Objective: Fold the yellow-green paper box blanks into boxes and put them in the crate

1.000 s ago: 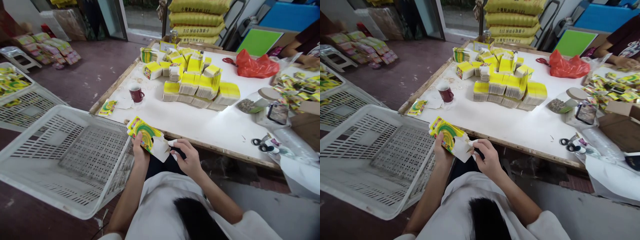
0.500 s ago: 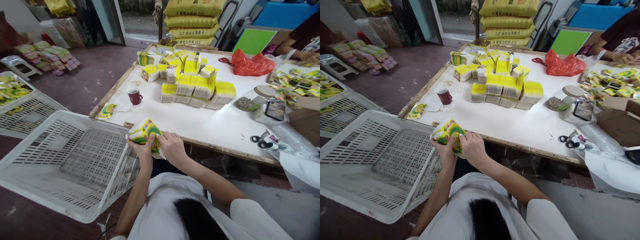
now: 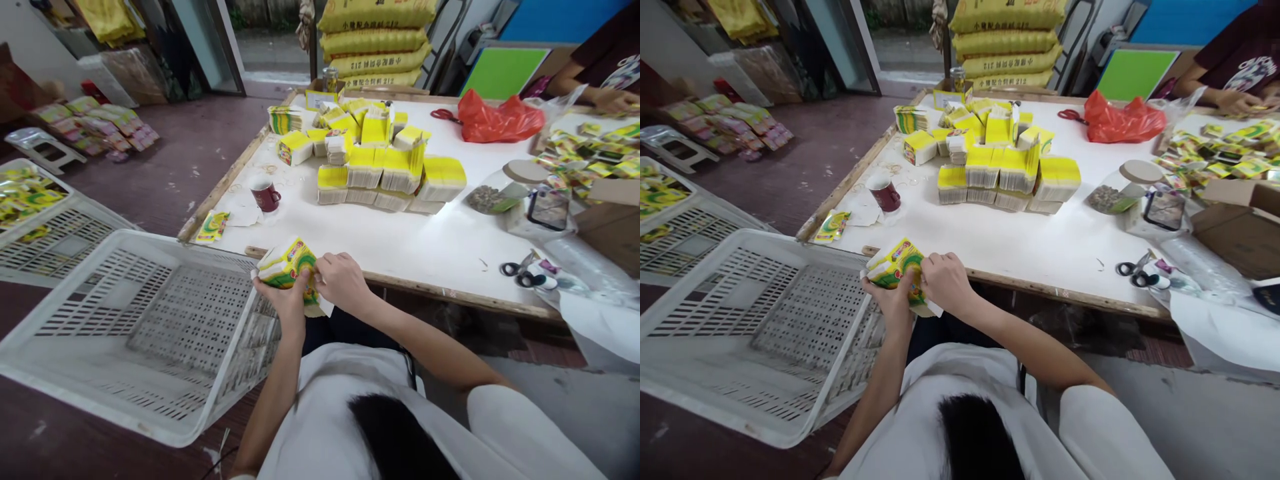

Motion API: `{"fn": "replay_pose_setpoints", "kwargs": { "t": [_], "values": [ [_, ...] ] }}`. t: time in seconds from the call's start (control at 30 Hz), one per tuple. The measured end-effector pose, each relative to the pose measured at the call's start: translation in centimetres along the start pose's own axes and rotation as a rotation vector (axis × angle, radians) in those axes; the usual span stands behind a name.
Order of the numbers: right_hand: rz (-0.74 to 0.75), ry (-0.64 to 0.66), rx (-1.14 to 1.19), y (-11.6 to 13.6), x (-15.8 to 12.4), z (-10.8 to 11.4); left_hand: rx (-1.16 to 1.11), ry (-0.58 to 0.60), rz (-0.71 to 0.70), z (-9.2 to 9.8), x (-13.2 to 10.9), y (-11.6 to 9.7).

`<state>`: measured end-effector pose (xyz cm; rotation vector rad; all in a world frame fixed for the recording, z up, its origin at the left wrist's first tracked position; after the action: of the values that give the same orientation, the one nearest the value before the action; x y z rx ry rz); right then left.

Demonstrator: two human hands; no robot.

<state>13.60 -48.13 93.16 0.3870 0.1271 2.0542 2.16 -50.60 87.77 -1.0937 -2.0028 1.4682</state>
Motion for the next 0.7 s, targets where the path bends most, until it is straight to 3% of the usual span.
{"fn": "replay_pose_setpoints", "kwargs": {
  "t": [0.13,0.3,0.47,0.7],
  "values": [
    [-0.057,0.030,0.300,-1.3,-0.4,0.7,-0.026,0.008,-0.023,-0.3,-0.3,-0.6],
    [-0.015,0.013,0.523,-2.0,-1.4,1.2,-0.036,0.041,-0.006,-0.5,-0.5,-1.0],
    [0.010,0.156,0.739,-2.4,-1.5,1.1,-0.044,0.070,-0.014,-0.2,-0.4,-0.6],
    [-0.111,0.309,1.140,-3.2,-1.8,0.8,-0.007,0.133,-0.077,0.0,-0.7,-0.8]
  ]
}}
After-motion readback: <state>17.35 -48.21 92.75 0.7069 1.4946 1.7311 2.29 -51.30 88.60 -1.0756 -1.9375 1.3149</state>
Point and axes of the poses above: each hand's wrist, its own x-axis towards the middle knuckle, its own z-axis out of the back of the hand, y = z × x, the point moved 1 cm from there along x, towards the middle knuckle, and after that the axes turned 1 degree about -y, right-handed, at the moved point
